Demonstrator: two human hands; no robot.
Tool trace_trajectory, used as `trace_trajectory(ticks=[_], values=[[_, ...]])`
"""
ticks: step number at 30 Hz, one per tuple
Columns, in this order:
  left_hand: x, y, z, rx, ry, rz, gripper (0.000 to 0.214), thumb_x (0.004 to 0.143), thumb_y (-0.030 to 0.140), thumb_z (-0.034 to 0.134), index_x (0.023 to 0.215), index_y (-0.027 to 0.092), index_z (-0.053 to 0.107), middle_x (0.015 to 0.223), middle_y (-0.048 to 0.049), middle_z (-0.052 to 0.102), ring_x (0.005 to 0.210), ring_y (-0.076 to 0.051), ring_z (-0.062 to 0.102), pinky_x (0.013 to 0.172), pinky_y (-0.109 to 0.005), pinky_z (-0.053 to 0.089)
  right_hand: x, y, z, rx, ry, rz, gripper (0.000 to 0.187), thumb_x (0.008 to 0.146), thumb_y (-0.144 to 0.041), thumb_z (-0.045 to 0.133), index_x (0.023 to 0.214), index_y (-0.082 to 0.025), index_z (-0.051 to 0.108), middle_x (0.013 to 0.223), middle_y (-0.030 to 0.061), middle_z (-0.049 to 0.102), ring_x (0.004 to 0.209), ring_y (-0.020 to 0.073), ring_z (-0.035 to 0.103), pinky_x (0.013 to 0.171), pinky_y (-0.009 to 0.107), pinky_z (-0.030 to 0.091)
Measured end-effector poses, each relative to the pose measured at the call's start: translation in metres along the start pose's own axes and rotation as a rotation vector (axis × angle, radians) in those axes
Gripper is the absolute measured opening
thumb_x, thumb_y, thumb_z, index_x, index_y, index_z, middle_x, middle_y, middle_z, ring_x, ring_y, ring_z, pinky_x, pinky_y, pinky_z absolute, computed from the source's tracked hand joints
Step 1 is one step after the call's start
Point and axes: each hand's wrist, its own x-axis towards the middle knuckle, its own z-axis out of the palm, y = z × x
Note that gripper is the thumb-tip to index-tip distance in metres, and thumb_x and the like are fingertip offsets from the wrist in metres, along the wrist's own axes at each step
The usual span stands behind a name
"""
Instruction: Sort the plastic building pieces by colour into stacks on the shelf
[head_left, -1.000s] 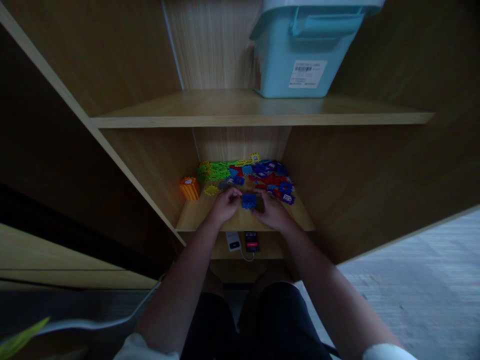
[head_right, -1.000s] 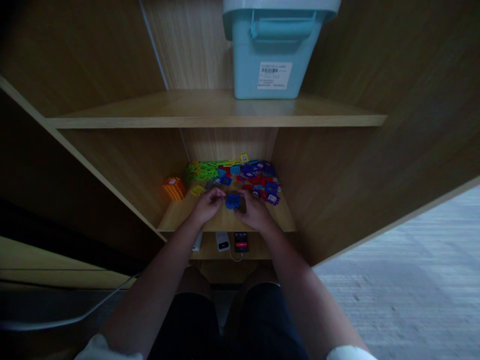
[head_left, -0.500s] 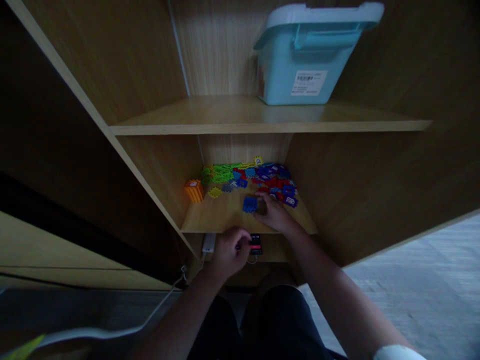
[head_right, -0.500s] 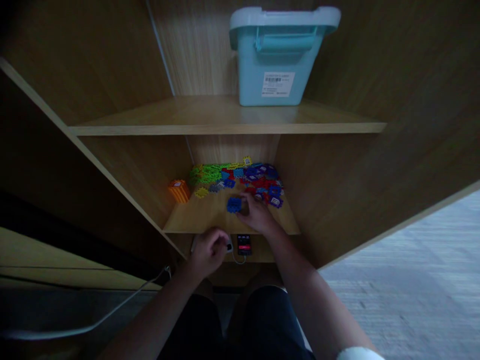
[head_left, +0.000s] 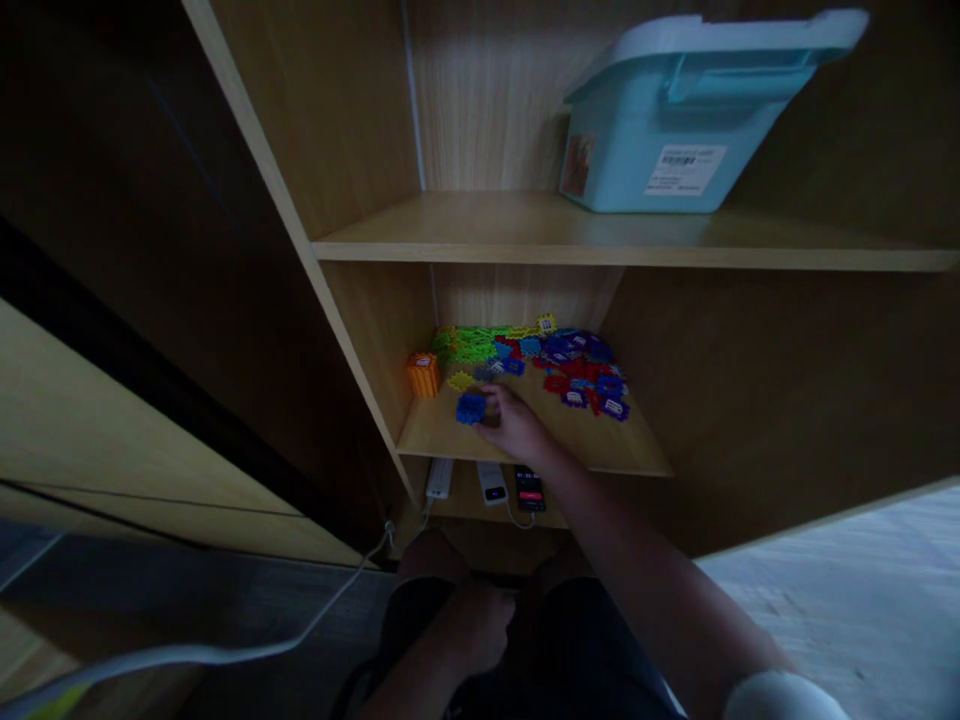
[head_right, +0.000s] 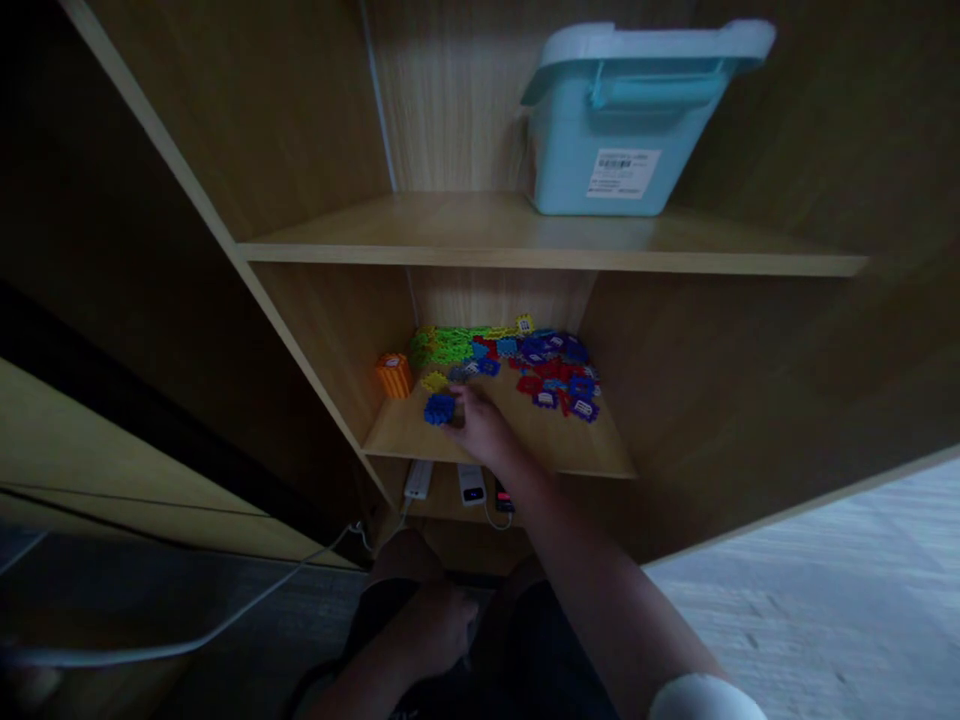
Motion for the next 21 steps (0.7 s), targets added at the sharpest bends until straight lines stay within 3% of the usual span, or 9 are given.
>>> trace_trajectory(ticks=[4,10,14,21], values=[[0.011,-0.004,0.019,0.101,0.016,0.068,0.026,0.088,0.017,0.058,0.103,0.015,0.079,0.107,-0.0190,0.083,0.097,-0.035,0.080,0.085,-0.044,0.062,0.013,-0.025,0.034,0.031,-0.034,-0.021,0.070,0.083,-0.022,0.088,0.143,-0.021,0.054,0.126,0.0130,0.075,0.112,0.0256,0.074,0.103,0.044,0.058],[0.018,0.006,0.042,0.262,-0.156,0.069,0.025,0.087,0.024,0.063,0.102,0.013,0.080,0.099,-0.0228,0.081,0.093,-0.039,0.080,0.079,-0.049,0.063,0.026,-0.052,0.065,0.032,-0.035,-0.010,0.065,0.086,-0.020,0.085,0.143,-0.022,0.054,0.124,0.0125,0.076,0.109,0.0246,0.076,0.101,0.041,0.059],[0.020,0.011,0.042,0.263,-0.253,0.049,0.030,0.086,0.024,0.065,0.108,0.011,0.080,0.104,-0.0254,0.081,0.098,-0.042,0.079,0.082,-0.054,0.064,0.030,-0.059,0.074,0.001,-0.011,-0.017,0.064,0.086,-0.018,0.084,0.142,-0.022,0.054,0.124,0.0123,0.077,0.112,0.0254,0.075,0.102,0.042,0.059],[0.015,0.006,0.044,0.179,-0.172,0.026,0.032,0.078,0.023,0.070,0.108,0.014,0.081,0.104,-0.0245,0.081,0.097,-0.043,0.079,0.085,-0.058,0.064,0.024,-0.057,0.072,0.000,0.054,-0.040,0.060,0.087,-0.015,0.081,0.139,-0.023,0.053,0.124,0.0116,0.076,0.115,0.0269,0.074,0.103,0.043,0.057]])
